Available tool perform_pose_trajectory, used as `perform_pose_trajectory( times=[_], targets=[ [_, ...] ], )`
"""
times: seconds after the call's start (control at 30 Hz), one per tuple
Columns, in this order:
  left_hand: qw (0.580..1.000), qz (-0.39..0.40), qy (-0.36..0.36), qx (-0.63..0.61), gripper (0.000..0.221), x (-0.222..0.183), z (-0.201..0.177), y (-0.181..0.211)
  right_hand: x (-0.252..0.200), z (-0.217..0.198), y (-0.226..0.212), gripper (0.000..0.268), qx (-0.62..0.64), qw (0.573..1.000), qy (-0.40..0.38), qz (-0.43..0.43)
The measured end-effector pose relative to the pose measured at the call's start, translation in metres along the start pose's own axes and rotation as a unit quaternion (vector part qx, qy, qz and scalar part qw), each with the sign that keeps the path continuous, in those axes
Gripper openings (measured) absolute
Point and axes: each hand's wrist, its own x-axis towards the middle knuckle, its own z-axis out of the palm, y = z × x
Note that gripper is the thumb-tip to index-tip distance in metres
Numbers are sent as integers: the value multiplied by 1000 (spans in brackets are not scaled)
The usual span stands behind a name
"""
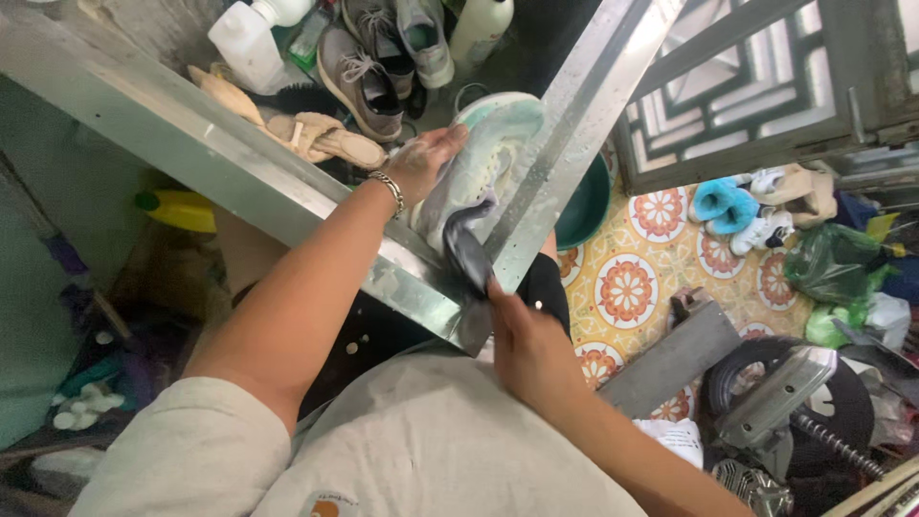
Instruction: The person cleans a shoe in a sink using brushes. They scrub the upper and sole with a pink brush and a black brush, then use a toothbrush to apply a solution from a container to the shoe.
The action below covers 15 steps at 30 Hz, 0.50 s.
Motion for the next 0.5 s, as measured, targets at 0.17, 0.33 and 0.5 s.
perform_pose_trajectory(
  times=[0.17, 0.33, 0.5],
  targets=[
    [944, -216, -65, -239, 123, 45, 50, -37, -13, 24, -16, 32, 22, 999, -31, -15],
    [949, -155, 23, -273, 110, 33, 5, -19, 0, -13, -16, 31, 60, 998, -16, 27],
    [947, -162, 42, -276, 112, 8, -3, 0, -39, -47, 32, 33, 137, 979, 8, 152]
  ],
)
